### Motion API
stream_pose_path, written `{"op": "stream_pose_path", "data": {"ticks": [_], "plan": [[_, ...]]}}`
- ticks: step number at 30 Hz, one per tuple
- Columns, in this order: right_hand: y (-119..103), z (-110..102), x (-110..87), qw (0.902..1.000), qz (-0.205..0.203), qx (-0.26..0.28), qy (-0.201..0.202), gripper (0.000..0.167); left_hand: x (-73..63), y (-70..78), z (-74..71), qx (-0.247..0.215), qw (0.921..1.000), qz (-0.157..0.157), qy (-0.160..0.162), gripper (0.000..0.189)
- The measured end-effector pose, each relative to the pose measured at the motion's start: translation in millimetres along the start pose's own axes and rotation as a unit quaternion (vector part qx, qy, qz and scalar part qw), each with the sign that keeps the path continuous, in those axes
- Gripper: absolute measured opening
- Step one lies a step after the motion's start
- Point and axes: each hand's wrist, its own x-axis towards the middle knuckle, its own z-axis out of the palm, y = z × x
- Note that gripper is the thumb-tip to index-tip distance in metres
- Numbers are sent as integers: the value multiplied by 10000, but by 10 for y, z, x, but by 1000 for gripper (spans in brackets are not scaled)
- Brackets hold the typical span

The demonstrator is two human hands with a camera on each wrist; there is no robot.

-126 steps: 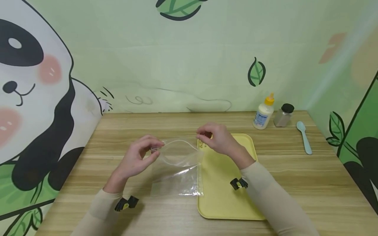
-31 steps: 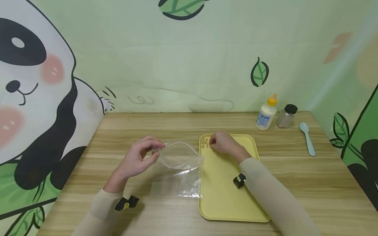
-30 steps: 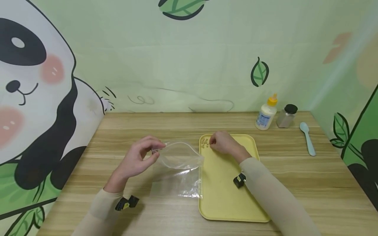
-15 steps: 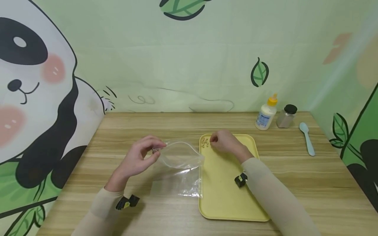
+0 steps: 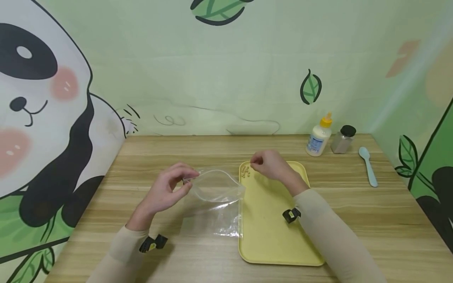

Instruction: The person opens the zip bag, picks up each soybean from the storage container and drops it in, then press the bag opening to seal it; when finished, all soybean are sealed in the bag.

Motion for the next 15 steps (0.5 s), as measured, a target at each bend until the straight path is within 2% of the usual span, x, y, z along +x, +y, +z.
{"op": "stream_pose_path", "data": {"ticks": [4, 11, 15], "plan": [[-80, -38, -11, 9999, -62, 20, 89, 12, -10, -34, 10, -29, 10000, -65, 7, 26], [-253, -117, -47, 9993, -213, 34, 318, 13, -63, -352, 48, 10, 9999, -121, 49, 29], [-337, -148, -70, 9988, -295, 44, 388, 12, -71, -370, 34, 2, 9999, -122, 39, 29]]}}
